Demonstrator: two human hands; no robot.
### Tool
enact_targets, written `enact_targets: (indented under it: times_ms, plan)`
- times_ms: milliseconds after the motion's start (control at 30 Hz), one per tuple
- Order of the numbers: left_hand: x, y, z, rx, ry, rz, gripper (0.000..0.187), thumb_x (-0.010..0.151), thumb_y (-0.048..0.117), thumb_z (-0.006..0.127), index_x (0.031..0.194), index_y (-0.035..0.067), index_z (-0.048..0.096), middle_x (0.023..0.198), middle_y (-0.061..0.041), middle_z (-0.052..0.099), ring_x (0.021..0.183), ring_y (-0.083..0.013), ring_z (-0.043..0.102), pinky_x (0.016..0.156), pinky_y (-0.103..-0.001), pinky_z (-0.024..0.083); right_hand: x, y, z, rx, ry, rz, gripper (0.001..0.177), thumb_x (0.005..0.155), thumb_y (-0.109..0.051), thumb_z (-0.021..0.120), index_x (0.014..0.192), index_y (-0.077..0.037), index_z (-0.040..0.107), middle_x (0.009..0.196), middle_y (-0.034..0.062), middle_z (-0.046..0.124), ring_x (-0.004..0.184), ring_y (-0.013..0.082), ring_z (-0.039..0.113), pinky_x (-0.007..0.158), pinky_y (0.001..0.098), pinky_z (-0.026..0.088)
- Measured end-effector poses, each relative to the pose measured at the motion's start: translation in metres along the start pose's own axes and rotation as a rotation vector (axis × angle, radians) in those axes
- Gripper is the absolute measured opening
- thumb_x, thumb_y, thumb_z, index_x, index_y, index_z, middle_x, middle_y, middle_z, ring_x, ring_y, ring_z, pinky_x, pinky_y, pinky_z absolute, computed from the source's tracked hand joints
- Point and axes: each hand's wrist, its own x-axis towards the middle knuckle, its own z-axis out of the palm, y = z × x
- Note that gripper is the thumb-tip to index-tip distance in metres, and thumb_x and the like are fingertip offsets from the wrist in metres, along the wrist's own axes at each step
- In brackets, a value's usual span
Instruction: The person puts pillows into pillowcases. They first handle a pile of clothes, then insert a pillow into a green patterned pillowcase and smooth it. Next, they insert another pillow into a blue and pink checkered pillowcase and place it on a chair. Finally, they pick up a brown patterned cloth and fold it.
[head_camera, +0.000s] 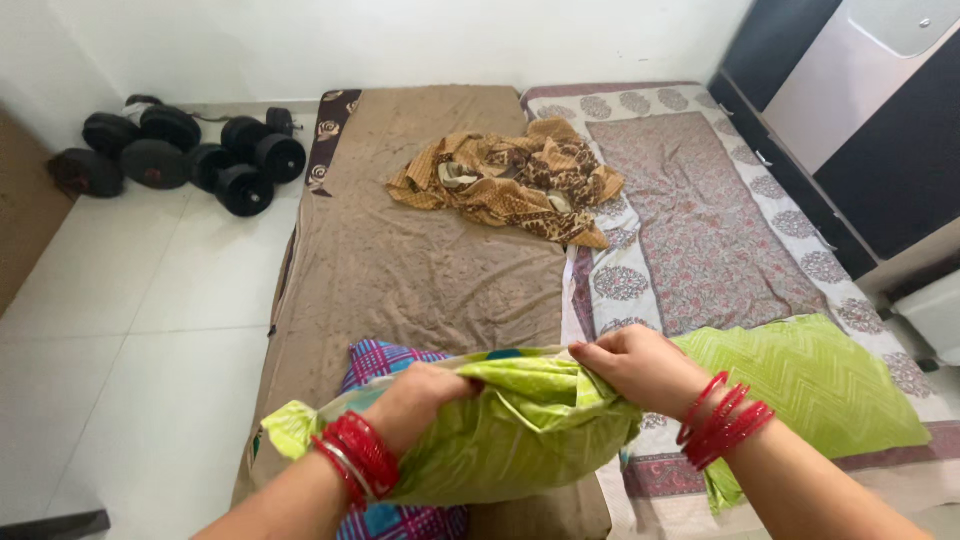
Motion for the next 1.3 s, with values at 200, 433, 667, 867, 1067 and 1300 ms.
enact_targets:
  times_ms: [200, 433, 667, 867, 1067, 1300]
  plan:
    - [0.028, -0.008, 0.011, -0.202, -0.078, -0.065, 0.031, 0.086, 0.009, 0.064, 0.116, 0.003, 0.072, 0.109, -0.020, 0.074, 0.101, -0.0315, 0.073, 0.086, -0.038, 0.055, -0.021, -0.025, 0.024, -0.582, 0.392, -1.027, 0.129, 0.051, -0.074, 0.087, 0.146, 0.002, 0.043, 0.145, 0.0206, 0.052, 0.139, 0.0365, 0.042, 0.113, 0.0550, 0.032]
    - [0.044, -0.003, 0.003, 0.091, -0.039, 0.288, 0.035, 0.095, 0.010, 0.052, 0.126, 0.007, 0.068, 0.116, -0.017, 0.073, 0.108, -0.0313, 0.071, 0.092, -0.036, 0.054, -0.006, -0.043, 0.046, -0.490, 0.071, -0.626, 0.049, 0.071, -0.029, 0.079, 0.114, -0.009, 0.067, 0.089, 0.0152, 0.075, 0.094, 0.0328, 0.071, 0.088, 0.0421, 0.054]
    - [0.003, 0.009, -0.061, 0.018, -0.110, -0.659, 0.040, 0.093, 0.036, 0.055, 0.086, 0.001, 0.075, 0.091, -0.026, 0.075, 0.081, -0.0353, 0.069, 0.073, -0.042, 0.054, -0.023, -0.036, 0.019, 0.021, 0.029, -0.707, 0.018, 0.068, -0.003, 0.070, 0.084, -0.008, 0.076, 0.073, 0.0121, 0.075, 0.067, 0.0169, 0.073, 0.064, 0.0343, 0.057]
    - [-0.014, -0.003, -0.058, 0.387, 0.379, -0.323, 0.040, 0.088, 0.035, 0.062, 0.077, 0.002, 0.082, 0.135, -0.024, 0.056, 0.118, -0.0383, 0.055, 0.102, -0.045, 0.044, -0.016, -0.026, 0.007, 0.183, -0.038, -0.694, 0.007, 0.076, 0.001, 0.071, 0.081, -0.001, 0.075, 0.063, 0.0069, 0.072, 0.061, 0.0023, 0.057, 0.056, 0.0262, 0.051]
    - [-0.003, -0.029, -0.044, 0.293, 0.239, -0.301, 0.040, 0.091, 0.043, 0.061, 0.092, 0.010, 0.083, 0.129, -0.030, 0.061, 0.108, -0.0397, 0.061, 0.094, -0.046, 0.049, -0.011, 0.005, 0.008, 0.456, -0.228, -0.614, 0.020, 0.075, 0.004, 0.064, 0.090, 0.003, 0.077, 0.079, 0.0019, 0.078, 0.072, 0.0028, 0.064, 0.064, 0.0246, 0.054]
    - [0.013, -0.019, -0.042, -1.073, -0.016, -1.057, 0.065, 0.089, 0.053, 0.046, 0.097, -0.006, 0.072, 0.085, -0.022, 0.076, 0.066, -0.0306, 0.068, 0.073, -0.040, 0.056, -0.024, -0.016, -0.008, -0.118, -0.001, -0.451, 0.034, 0.070, -0.025, 0.072, 0.095, -0.002, 0.071, 0.072, 0.0131, 0.067, 0.067, 0.0255, 0.067, 0.069, 0.0358, 0.055]
